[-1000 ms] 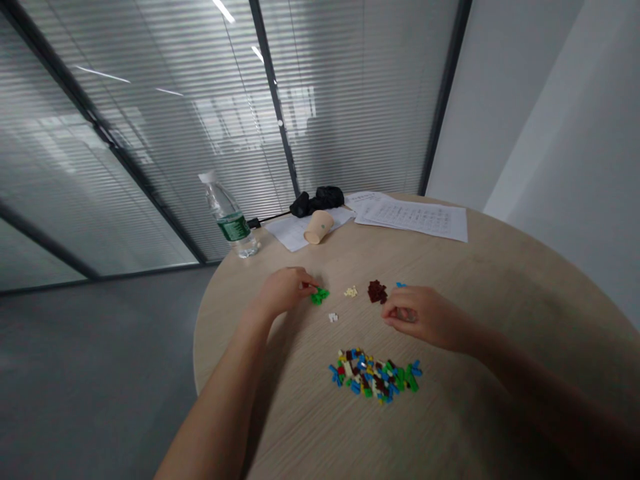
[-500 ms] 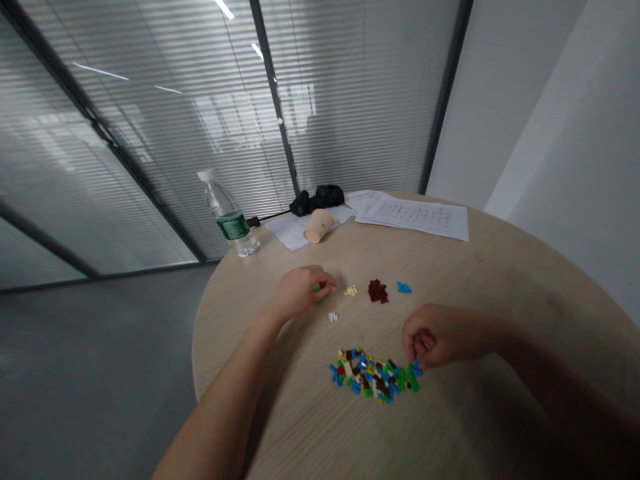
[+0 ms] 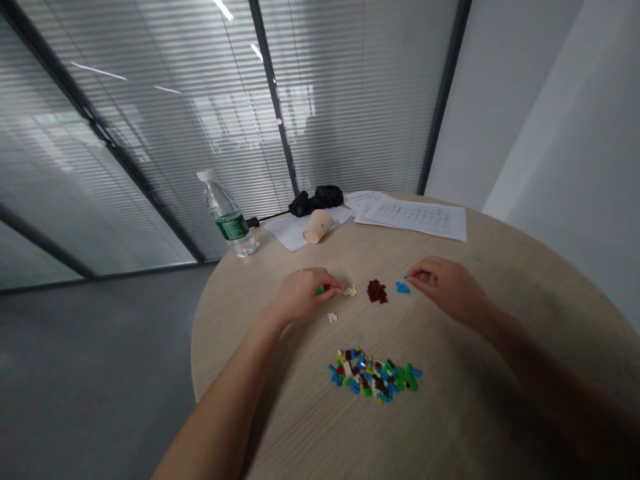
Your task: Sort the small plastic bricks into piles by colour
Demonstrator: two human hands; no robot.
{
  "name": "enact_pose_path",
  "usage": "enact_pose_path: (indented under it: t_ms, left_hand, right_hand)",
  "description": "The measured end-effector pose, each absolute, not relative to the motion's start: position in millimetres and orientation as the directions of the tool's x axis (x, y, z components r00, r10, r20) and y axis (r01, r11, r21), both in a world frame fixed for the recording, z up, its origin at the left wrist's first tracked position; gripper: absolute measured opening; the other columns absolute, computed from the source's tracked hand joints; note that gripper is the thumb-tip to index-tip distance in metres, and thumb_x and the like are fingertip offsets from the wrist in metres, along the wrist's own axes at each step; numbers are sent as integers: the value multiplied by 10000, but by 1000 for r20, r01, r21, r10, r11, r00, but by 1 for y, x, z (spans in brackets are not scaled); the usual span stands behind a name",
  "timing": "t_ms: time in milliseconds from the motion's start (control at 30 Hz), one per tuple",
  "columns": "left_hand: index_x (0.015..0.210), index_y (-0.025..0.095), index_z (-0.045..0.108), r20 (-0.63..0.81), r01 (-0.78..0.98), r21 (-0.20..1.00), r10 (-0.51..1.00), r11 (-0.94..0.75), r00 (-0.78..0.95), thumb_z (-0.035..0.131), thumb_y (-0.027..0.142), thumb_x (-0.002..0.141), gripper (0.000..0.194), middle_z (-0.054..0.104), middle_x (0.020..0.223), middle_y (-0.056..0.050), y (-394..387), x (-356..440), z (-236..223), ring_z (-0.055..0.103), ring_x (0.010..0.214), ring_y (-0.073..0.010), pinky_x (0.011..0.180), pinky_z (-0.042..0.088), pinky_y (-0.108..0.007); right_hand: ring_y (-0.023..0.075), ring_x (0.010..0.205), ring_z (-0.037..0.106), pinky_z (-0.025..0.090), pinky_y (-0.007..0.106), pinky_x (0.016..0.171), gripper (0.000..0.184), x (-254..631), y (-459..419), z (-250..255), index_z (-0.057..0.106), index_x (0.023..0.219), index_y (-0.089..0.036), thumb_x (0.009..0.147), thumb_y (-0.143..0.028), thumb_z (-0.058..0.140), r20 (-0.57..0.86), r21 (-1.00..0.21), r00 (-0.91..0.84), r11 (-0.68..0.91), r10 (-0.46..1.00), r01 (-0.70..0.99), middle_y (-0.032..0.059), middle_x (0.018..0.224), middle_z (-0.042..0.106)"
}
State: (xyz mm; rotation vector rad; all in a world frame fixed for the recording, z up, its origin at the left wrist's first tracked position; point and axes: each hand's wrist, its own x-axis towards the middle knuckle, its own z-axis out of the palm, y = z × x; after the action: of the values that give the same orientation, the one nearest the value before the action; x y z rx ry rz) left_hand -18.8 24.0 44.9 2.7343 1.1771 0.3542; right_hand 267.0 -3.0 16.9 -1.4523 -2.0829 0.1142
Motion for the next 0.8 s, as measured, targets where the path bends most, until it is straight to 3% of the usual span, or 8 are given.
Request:
enact_pose_path:
  t_ms: [233, 633, 800]
  left_hand:
    - [892, 204, 657, 129, 637, 226, 670, -737, 731, 472, 296, 869, 208, 639, 859, -24, 21, -14, 43, 566, 752, -125, 693, 404, -225]
    - [877, 195, 649, 131, 620, 234, 656, -749, 743, 473, 269, 863, 192, 636, 844, -22, 19, -11, 41, 571, 753, -127, 697, 408, -235]
    - [866, 178, 650, 127, 563, 318, 623, -763, 772, 460, 239, 867, 200, 634, 825, -25, 16, -5, 44, 568, 745, -120, 684, 409, -230]
  right_hand:
    - [187, 739, 586, 421, 300, 671, 153, 273, 8, 0, 643, 774, -180, 817, -232, 505, 369, -312, -199, 323, 908, 893, 55, 797, 655]
    - [191, 758, 608, 446, 312, 699, 169, 272, 17, -14, 672, 771, -185, 807, -221, 512, 349, -369, -181, 313, 919, 875, 60, 822, 682]
    - [202, 838, 625, 461, 323, 761, 199, 273, 16, -9, 685, 829, -179, 816, -231, 494, 308, -479, -194, 328, 932, 815, 70, 899, 698]
